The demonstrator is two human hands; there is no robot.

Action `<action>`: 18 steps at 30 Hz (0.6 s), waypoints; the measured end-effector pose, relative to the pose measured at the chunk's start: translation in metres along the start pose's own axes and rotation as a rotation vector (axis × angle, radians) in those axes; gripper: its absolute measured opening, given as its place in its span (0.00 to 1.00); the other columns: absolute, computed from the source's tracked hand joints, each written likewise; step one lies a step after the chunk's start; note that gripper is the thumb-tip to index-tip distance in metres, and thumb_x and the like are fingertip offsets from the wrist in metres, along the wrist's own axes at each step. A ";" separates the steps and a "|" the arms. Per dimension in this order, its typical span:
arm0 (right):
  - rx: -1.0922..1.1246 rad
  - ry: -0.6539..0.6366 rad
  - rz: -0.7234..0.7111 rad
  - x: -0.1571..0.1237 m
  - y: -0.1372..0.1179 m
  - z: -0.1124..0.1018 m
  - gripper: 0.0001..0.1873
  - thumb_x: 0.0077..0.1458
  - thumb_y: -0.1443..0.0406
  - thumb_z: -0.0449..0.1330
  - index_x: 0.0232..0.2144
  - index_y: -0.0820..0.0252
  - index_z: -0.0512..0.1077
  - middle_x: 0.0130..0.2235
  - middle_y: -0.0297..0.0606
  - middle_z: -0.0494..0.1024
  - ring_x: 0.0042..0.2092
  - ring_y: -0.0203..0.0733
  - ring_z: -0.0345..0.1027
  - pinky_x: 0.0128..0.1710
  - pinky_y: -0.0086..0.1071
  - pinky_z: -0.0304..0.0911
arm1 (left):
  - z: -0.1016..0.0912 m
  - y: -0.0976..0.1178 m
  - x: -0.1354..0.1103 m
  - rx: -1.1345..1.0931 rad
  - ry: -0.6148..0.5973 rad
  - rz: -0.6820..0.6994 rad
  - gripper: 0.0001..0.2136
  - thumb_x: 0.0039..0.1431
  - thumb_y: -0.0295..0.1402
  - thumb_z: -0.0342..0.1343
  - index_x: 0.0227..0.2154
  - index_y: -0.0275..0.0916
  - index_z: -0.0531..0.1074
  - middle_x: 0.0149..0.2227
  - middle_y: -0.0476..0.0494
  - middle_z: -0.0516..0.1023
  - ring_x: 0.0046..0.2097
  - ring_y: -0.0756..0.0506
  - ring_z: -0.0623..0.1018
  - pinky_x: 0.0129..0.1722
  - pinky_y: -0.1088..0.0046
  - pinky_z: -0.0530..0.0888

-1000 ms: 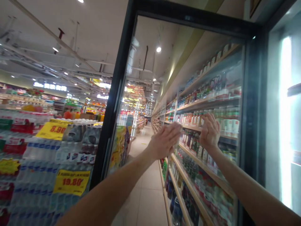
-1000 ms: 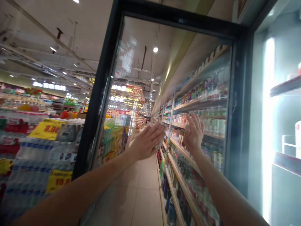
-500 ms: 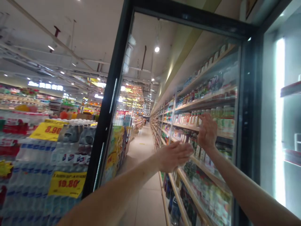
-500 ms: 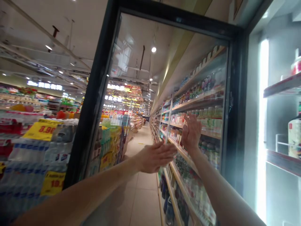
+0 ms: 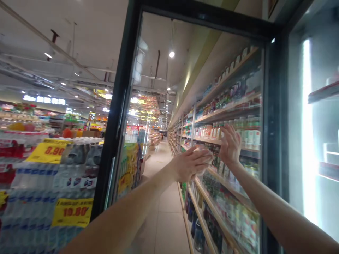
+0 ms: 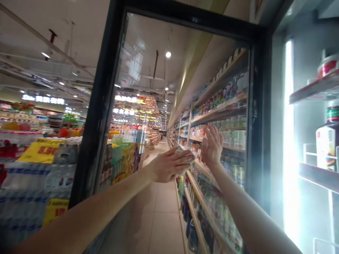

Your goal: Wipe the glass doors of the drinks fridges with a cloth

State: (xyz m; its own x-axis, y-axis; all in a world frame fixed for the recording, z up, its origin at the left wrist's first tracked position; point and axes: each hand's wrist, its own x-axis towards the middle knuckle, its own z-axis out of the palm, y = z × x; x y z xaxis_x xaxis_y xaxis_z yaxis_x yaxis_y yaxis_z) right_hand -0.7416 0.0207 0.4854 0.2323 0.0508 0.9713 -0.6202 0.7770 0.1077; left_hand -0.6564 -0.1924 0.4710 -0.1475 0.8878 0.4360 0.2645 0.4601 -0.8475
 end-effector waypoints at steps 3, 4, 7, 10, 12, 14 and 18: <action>-0.007 0.007 0.000 -0.001 -0.001 0.001 0.23 0.60 0.62 0.41 0.51 0.59 0.67 0.56 0.45 0.68 0.61 0.46 0.56 0.59 0.47 0.51 | -0.015 -0.040 -0.010 0.075 0.079 -0.301 0.24 0.60 0.38 0.43 0.59 0.43 0.55 0.65 0.48 0.52 0.67 0.44 0.48 0.64 0.56 0.47; -0.014 0.011 -0.004 -0.001 -0.001 0.001 0.23 0.60 0.62 0.41 0.51 0.59 0.67 0.56 0.45 0.68 0.61 0.46 0.56 0.59 0.47 0.51 | -0.021 -0.055 -0.013 0.109 0.136 -0.474 0.24 0.60 0.38 0.43 0.59 0.42 0.55 0.65 0.46 0.52 0.67 0.43 0.48 0.64 0.54 0.47; -0.027 0.014 -0.013 -0.001 -0.001 0.001 0.23 0.60 0.62 0.41 0.50 0.59 0.68 0.56 0.45 0.68 0.61 0.46 0.56 0.59 0.47 0.51 | -0.027 -0.068 -0.015 0.166 0.249 -0.801 0.24 0.60 0.38 0.44 0.59 0.40 0.57 0.65 0.41 0.51 0.67 0.39 0.47 0.63 0.52 0.49; -0.016 0.010 -0.012 0.000 -0.001 0.001 0.23 0.60 0.62 0.41 0.50 0.59 0.68 0.56 0.45 0.68 0.61 0.46 0.56 0.59 0.47 0.51 | -0.012 -0.031 -0.006 0.119 0.159 -0.493 0.23 0.60 0.38 0.44 0.58 0.40 0.58 0.65 0.43 0.51 0.67 0.40 0.46 0.63 0.55 0.50; -0.004 0.007 -0.011 0.000 0.000 0.000 0.22 0.60 0.62 0.41 0.50 0.59 0.68 0.56 0.45 0.68 0.61 0.47 0.56 0.58 0.47 0.51 | -0.003 -0.009 0.002 0.079 0.075 -0.242 0.23 0.60 0.38 0.44 0.58 0.42 0.58 0.65 0.47 0.51 0.67 0.43 0.47 0.63 0.57 0.49; 0.001 0.011 -0.013 0.000 0.000 0.000 0.22 0.60 0.62 0.41 0.50 0.59 0.69 0.56 0.45 0.68 0.61 0.47 0.56 0.58 0.47 0.52 | -0.004 -0.013 0.004 0.076 0.058 -0.243 0.23 0.60 0.38 0.43 0.58 0.43 0.58 0.65 0.49 0.51 0.66 0.44 0.48 0.64 0.57 0.50; -0.011 0.025 -0.027 0.000 0.000 0.001 0.22 0.60 0.62 0.41 0.50 0.59 0.68 0.56 0.45 0.69 0.61 0.46 0.57 0.58 0.47 0.51 | -0.030 -0.070 -0.009 0.149 0.227 -0.801 0.23 0.60 0.38 0.44 0.58 0.40 0.58 0.65 0.42 0.53 0.66 0.39 0.50 0.62 0.51 0.52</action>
State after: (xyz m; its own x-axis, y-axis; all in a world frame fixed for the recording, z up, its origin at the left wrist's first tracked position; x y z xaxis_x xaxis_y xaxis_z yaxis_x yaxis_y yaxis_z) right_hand -0.7426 0.0199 0.4856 0.2676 0.0459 0.9624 -0.6056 0.7849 0.1310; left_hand -0.6455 -0.2323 0.5356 -0.0378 0.2818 0.9587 0.0310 0.9593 -0.2807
